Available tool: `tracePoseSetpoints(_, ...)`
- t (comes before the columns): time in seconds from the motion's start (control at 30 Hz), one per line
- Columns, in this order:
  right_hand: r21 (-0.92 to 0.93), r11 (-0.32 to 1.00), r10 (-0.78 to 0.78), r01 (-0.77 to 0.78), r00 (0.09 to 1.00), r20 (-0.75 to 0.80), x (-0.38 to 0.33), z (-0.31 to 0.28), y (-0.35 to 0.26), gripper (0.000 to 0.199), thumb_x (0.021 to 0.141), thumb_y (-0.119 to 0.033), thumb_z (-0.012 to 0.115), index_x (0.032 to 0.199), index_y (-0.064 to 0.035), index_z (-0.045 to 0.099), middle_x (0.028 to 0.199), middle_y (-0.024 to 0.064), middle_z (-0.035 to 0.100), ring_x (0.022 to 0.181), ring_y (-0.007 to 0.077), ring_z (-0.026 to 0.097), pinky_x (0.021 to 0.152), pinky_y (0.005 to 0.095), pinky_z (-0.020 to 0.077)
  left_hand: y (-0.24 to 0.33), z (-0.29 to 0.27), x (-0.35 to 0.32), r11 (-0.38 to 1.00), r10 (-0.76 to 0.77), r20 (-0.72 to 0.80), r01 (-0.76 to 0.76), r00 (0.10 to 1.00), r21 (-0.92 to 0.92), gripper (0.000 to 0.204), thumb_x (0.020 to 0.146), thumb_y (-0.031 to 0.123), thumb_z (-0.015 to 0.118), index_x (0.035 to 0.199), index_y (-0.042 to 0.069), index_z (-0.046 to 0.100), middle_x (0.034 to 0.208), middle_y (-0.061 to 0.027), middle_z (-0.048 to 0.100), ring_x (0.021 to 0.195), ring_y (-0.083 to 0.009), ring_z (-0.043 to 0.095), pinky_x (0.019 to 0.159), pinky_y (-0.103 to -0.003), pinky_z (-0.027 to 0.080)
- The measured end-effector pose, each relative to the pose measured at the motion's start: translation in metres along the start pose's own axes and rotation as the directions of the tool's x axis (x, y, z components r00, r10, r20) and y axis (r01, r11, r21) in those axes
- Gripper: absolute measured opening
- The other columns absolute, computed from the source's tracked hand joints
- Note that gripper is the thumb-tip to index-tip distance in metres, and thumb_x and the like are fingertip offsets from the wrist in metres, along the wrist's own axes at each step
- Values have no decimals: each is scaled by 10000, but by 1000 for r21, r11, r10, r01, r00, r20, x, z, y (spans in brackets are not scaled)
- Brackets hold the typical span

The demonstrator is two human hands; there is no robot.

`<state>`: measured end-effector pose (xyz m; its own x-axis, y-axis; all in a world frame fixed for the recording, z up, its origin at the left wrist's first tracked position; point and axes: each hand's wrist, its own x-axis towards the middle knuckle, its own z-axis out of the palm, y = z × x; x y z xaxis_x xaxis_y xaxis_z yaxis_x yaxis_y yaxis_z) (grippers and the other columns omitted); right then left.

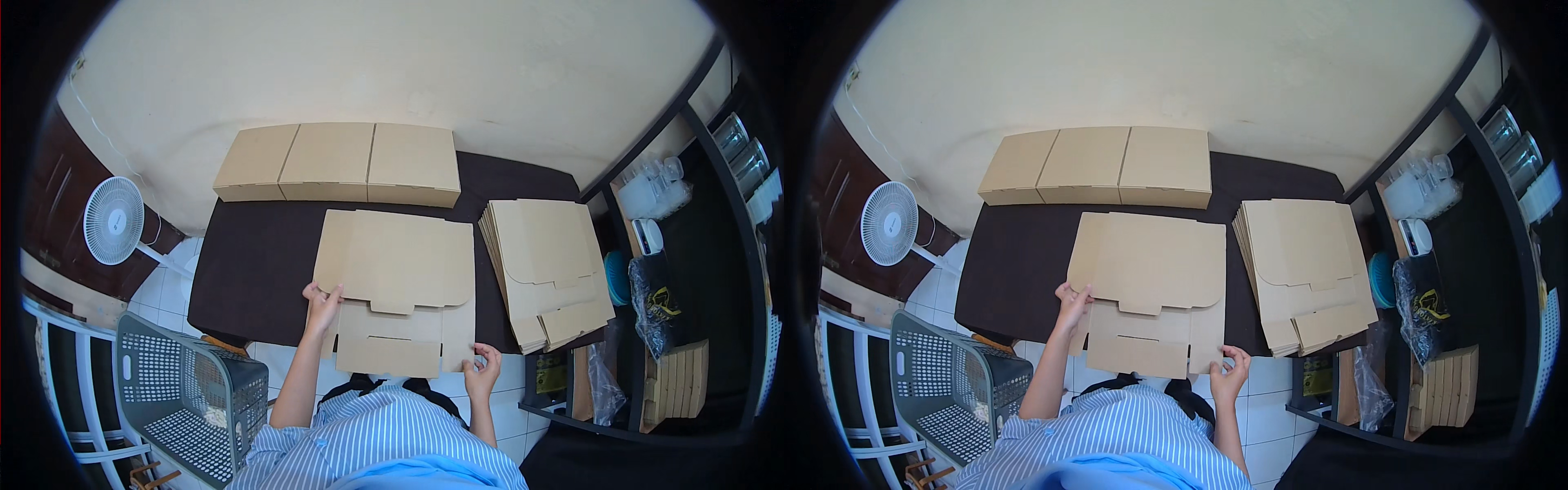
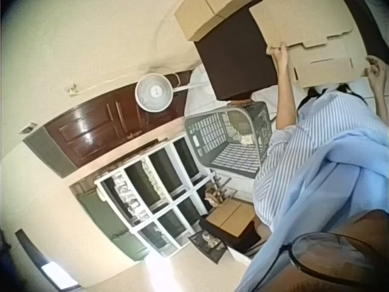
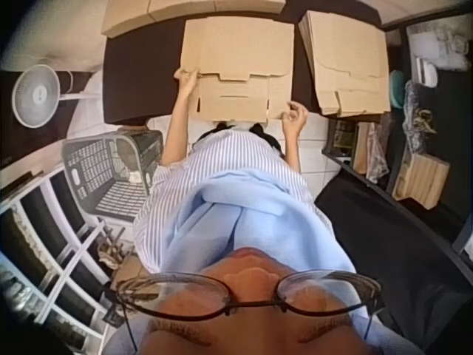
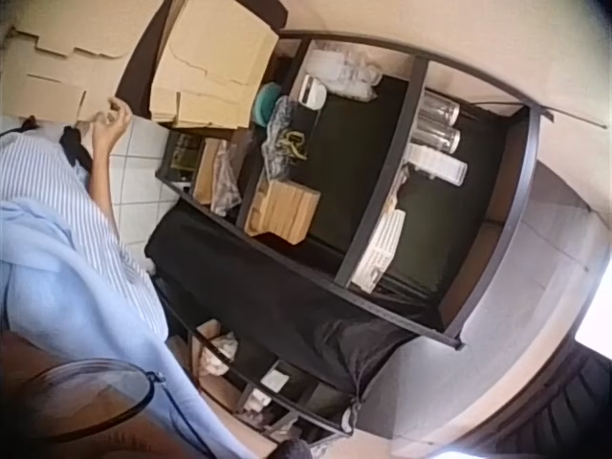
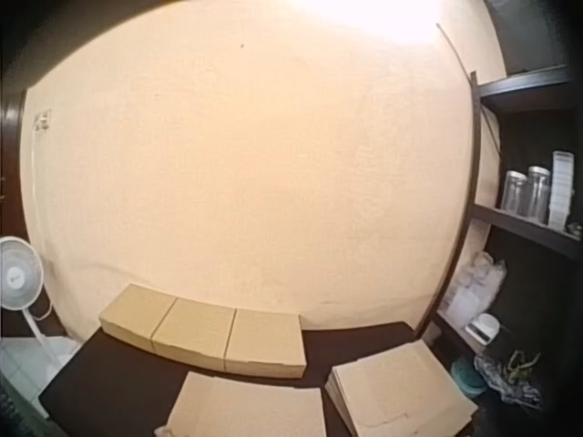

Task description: The recorder is folding and assembling several flat cardboard pieces into completed boxes.

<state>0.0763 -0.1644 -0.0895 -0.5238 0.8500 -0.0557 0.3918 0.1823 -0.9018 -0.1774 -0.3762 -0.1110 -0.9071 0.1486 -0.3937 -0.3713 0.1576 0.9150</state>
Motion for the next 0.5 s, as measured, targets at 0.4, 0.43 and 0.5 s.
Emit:
tracePoseSetpoints(0.4,220,975,24,-2,995,-97,32,-17,37,321,668,126,635,937,-31,556,1005,42,497,919,159,560,731,263,486,73,20,0,861,84,108,-18,991,-508,755,838,107,544,1282,72,-65,1043,-167,461,830,-228,586,726,-348,540)
tracePoseSetpoints(0.43,218,976,24,-1,995,-99,32,-19,36,321,668,126,635,937,-31,556,1005,42,497,919,159,560,731,263,486,86,25,5,849,141,80,-79,987,-522,817,837,106,539,1294,76,-137,1030,-175,445,861,-258,578,751,-368,536)
tracePoseSetpoints(0.5,144,988,60,-48,995,-82,30,-18,30,310,663,110,645,925,-36,566,994,40,502,918,162,565,720,266,497,114,35,20,816,169,-3,-141,986,-560,924,857,178,556,1299,92,-251,1076,-206,446,952,-309,564,836,-403,499)
